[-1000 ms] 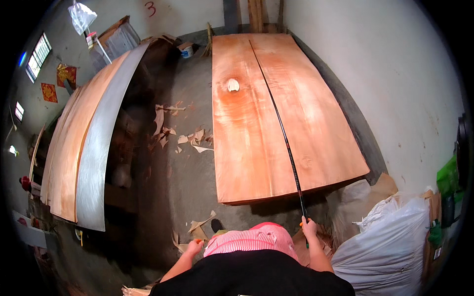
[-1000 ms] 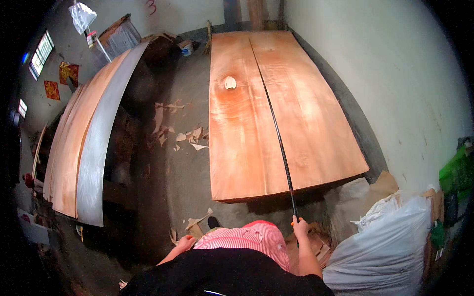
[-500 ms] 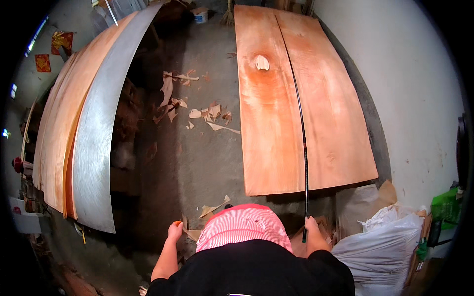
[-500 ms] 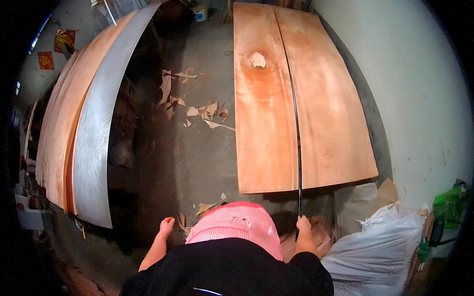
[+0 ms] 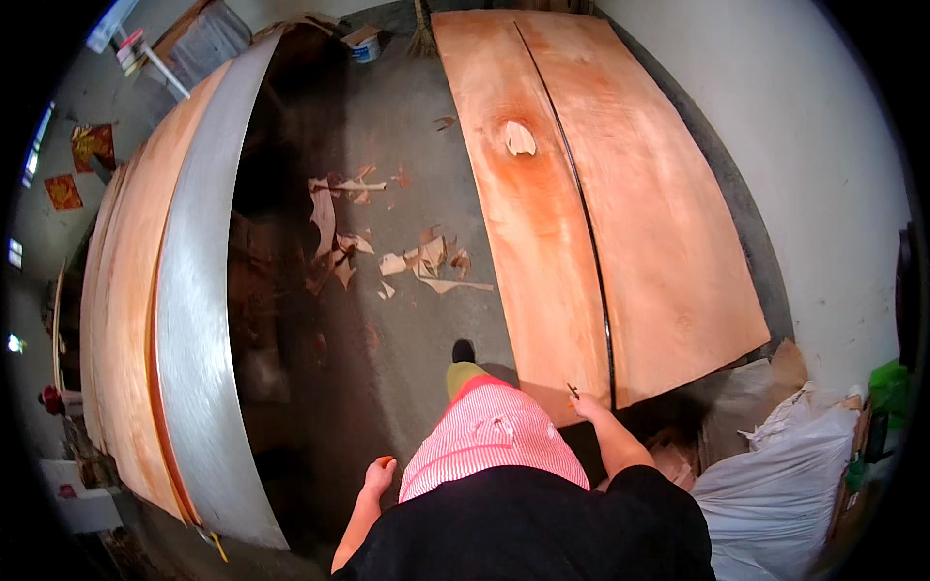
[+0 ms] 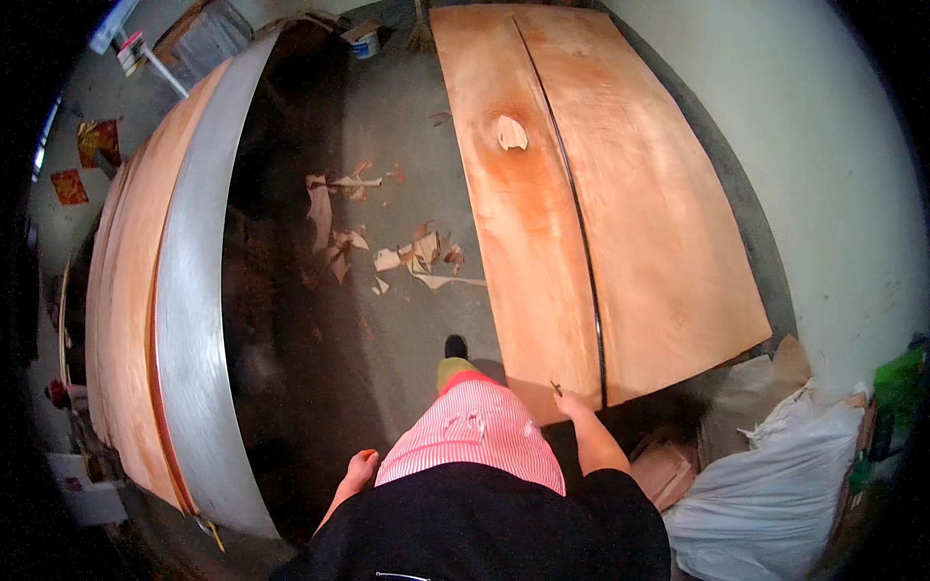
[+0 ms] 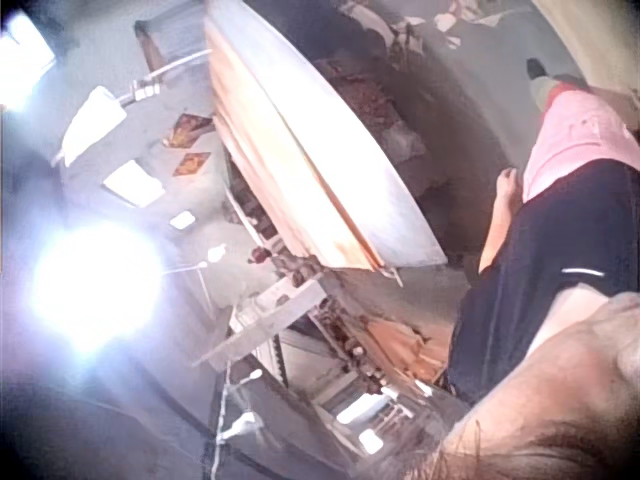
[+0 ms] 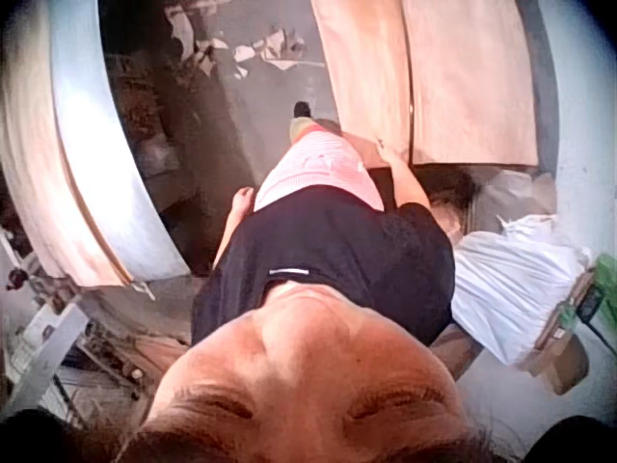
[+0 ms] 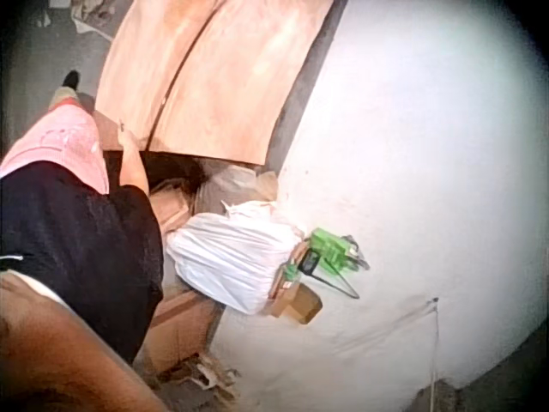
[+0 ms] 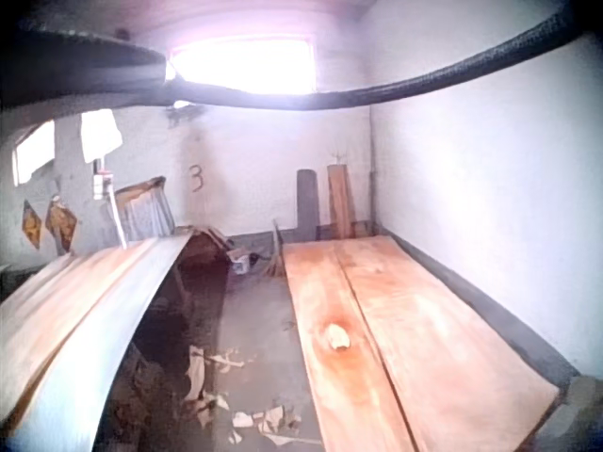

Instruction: The person repairs a large wooden panel by cutting a thin veneer patch to fit a hole, applying glue, and pressing it into place. They then apply a finish to the panel using a brush and handle the large sheet by lifting and moving it.

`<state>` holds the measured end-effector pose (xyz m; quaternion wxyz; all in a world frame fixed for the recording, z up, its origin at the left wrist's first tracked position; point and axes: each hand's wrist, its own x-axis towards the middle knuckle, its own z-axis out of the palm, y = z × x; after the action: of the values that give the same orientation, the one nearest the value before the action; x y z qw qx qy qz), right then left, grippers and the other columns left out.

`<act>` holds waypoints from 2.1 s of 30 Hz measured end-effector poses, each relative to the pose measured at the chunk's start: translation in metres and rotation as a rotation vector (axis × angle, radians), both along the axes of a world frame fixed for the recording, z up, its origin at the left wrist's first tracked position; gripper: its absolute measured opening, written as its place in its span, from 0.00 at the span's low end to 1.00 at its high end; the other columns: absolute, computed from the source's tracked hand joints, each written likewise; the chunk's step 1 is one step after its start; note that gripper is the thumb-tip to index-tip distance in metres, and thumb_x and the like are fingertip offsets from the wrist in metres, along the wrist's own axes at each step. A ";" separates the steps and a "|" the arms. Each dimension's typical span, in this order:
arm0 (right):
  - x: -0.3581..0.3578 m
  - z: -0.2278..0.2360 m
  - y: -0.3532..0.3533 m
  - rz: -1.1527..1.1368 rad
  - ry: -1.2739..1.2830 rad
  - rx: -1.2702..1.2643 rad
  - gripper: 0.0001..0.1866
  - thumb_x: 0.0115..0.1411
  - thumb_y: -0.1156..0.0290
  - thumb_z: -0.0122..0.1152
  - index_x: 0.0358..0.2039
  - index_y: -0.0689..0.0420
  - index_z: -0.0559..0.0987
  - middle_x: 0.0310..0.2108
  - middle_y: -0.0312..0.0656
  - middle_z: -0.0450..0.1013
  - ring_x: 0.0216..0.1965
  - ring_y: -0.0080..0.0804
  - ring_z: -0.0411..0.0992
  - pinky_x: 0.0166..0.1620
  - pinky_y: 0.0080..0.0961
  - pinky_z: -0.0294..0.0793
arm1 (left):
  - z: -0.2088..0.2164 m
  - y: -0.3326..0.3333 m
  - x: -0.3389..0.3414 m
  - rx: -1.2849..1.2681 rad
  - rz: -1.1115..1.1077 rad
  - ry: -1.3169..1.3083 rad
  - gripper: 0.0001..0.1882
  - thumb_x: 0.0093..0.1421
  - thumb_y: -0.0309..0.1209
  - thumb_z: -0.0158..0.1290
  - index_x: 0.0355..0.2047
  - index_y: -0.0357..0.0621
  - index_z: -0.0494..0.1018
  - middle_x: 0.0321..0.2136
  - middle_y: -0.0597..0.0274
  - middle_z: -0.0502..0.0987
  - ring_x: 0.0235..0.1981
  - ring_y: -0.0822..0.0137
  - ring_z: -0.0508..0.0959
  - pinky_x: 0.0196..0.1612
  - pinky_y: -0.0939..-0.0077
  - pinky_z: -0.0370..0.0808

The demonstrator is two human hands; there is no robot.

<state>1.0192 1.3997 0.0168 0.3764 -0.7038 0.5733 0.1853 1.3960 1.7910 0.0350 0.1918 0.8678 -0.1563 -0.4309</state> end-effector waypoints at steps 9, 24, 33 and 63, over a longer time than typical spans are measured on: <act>0.195 0.028 -0.142 -0.056 -0.135 -0.110 0.15 0.50 0.66 0.46 0.36 0.61 0.70 0.31 0.56 0.69 0.35 0.50 0.68 0.38 0.36 0.67 | 0.052 -0.163 0.188 -0.051 0.042 -0.006 0.16 0.52 0.36 0.47 0.36 0.36 0.70 0.26 0.58 0.74 0.28 0.70 0.73 0.33 0.78 0.69; 0.298 0.023 -0.316 -0.377 -0.251 0.145 0.14 0.51 0.74 0.43 0.40 0.58 0.68 0.19 0.42 0.69 0.22 0.30 0.68 0.28 0.26 0.67 | -0.021 -0.483 0.388 0.179 -0.660 0.045 0.19 0.50 0.43 0.45 0.32 0.40 0.72 0.30 0.48 0.73 0.35 0.53 0.73 0.39 0.66 0.68; 0.365 0.063 -0.397 -0.769 -0.215 0.265 0.14 0.54 0.70 0.43 0.42 0.56 0.65 0.19 0.39 0.69 0.19 0.27 0.67 0.24 0.23 0.67 | 0.003 -0.827 0.424 -0.128 -0.942 -0.115 0.14 0.51 0.37 0.45 0.34 0.43 0.70 0.31 0.50 0.72 0.34 0.52 0.72 0.36 0.64 0.69; 0.445 -0.145 -0.600 -1.188 -0.436 -0.027 0.08 0.56 0.71 0.40 0.34 0.61 0.64 0.15 0.44 0.65 0.19 0.36 0.66 0.25 0.32 0.64 | -0.174 -1.099 0.177 -0.331 -1.208 -0.209 0.20 0.43 0.36 0.55 0.35 0.39 0.68 0.28 0.52 0.70 0.28 0.55 0.71 0.31 0.68 0.69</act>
<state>1.4638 0.7993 -0.1286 0.5143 -0.2919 0.7785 -0.2103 1.5729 0.6922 -0.1394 0.0304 0.6231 -0.7007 -0.3461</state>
